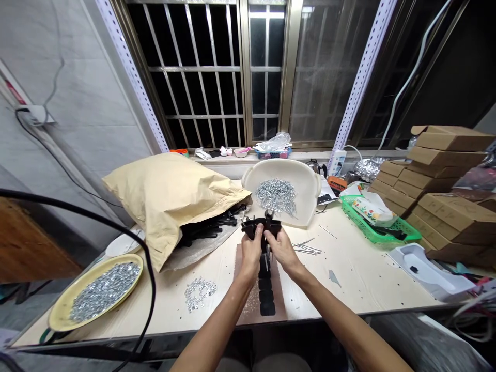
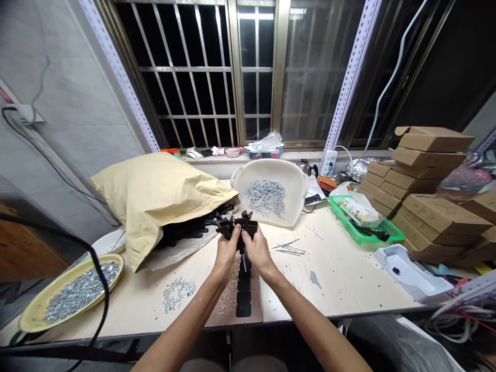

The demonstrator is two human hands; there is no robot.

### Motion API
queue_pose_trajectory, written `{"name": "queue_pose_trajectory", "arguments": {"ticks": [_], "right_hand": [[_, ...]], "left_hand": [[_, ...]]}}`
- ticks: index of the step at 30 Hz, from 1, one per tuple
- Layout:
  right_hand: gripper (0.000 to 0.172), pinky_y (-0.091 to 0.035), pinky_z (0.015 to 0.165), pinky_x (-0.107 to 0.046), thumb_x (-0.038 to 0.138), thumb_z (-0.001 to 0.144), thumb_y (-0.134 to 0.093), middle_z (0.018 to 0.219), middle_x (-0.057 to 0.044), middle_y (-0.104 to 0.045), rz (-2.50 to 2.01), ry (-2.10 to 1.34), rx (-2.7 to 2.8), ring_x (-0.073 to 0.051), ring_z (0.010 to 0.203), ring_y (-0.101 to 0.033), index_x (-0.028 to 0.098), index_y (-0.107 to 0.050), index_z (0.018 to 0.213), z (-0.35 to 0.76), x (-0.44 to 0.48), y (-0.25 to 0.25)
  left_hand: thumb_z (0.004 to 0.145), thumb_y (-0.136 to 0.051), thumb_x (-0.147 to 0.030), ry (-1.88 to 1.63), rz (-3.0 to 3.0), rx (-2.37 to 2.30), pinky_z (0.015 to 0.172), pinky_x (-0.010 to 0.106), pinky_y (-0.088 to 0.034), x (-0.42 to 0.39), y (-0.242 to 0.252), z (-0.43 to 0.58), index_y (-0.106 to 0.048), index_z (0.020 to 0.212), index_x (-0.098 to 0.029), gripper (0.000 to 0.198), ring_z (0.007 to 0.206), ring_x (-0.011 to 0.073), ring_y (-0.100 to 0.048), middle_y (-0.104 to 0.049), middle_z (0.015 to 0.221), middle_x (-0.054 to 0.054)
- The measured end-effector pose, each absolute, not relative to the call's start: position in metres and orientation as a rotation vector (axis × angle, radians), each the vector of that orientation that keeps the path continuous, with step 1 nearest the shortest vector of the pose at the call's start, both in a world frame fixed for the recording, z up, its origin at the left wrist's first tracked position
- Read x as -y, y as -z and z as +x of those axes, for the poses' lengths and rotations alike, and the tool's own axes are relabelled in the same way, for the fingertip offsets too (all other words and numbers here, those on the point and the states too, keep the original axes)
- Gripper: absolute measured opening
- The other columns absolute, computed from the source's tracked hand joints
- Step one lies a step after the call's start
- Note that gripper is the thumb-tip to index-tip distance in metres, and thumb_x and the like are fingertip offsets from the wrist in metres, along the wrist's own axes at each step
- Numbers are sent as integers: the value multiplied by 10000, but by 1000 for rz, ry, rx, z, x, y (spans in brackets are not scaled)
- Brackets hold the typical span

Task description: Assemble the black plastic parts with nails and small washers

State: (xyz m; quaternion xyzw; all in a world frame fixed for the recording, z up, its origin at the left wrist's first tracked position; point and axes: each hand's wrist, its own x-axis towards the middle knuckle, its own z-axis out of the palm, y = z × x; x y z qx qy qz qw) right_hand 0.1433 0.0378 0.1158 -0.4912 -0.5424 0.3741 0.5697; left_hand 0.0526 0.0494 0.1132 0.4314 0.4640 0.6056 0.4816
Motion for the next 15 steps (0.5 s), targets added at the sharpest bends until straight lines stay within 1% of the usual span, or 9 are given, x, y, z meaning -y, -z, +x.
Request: {"name": "queue_pose_trajectory", "arguments": {"ticks": [2, 4, 7, 9, 11, 13, 15], "right_hand": [[329, -456, 814, -323, 360, 801, -535, 982, -51, -649, -1153, -887, 1300, -203, 909, -586, 173, -575, 1068, 139, -40, -112], [318, -460, 813, -320, 349, 785, -544, 980, -52, -652, -1123, -930, 1272, -206, 921, -587, 168, -588, 1043, 137, -44, -110], [297, -481, 754, -329, 386, 776, -549, 845, -57, -659, -1113, -1018, 1213, -211, 827, -599, 127, -621, 902, 138, -51, -110], [289, -483, 745, -340, 392, 767, -562, 784, -52, -653, -1125, -995, 1208, -212, 791, -597, 120, -624, 846, 139, -52, -111], [273, -473, 808, -347, 364, 768, -573, 841, -49, -660, -1071, -941, 1226, -211, 852, -596, 132, -627, 901, 139, -51, -113], [289, -452, 881, -357, 347, 777, -574, 911, -44, -666, -962, -965, 1269, -210, 938, -588, 153, -628, 984, 138, -47, -116], [323, -449, 907, -373, 365, 777, -586, 926, -38, -672, -865, -1063, 1301, -213, 975, -586, 171, -630, 1032, 136, -44, -117]], "left_hand": [[762, -627, -480, -1494, 953, -1120, 866, 301, -466, -57, -112, 54, -624, 1049, -135, 449, 1007, 222, -621, -669, 1096, 120], [757, -632, -484, -1446, 957, -1088, 889, 319, -458, -60, -111, 52, -621, 1065, -125, 473, 1010, 226, -621, -673, 1084, 126], [753, -619, -529, -1262, 1072, -1019, 904, 363, -452, -57, -113, 47, -639, 1058, -105, 523, 971, 244, -632, -697, 998, 127], [747, -606, -562, -1195, 1115, -1034, 911, 376, -446, -54, -115, 44, -650, 1044, -98, 552, 980, 262, -627, -699, 978, 134], [746, -596, -576, -1228, 1133, -1065, 947, 367, -420, -53, -120, 43, -640, 1072, -111, 569, 1066, 271, -589, -682, 1041, 140], [744, -603, -568, -1305, 1166, -1048, 996, 346, -377, -55, -126, 43, -615, 1121, -138, 572, 1153, 261, -534, -654, 1116, 129], [735, -625, -552, -1338, 1191, -987, 1010, 335, -362, -60, -132, 41, -601, 1134, -152, 564, 1161, 248, -524, -646, 1126, 113]]}}
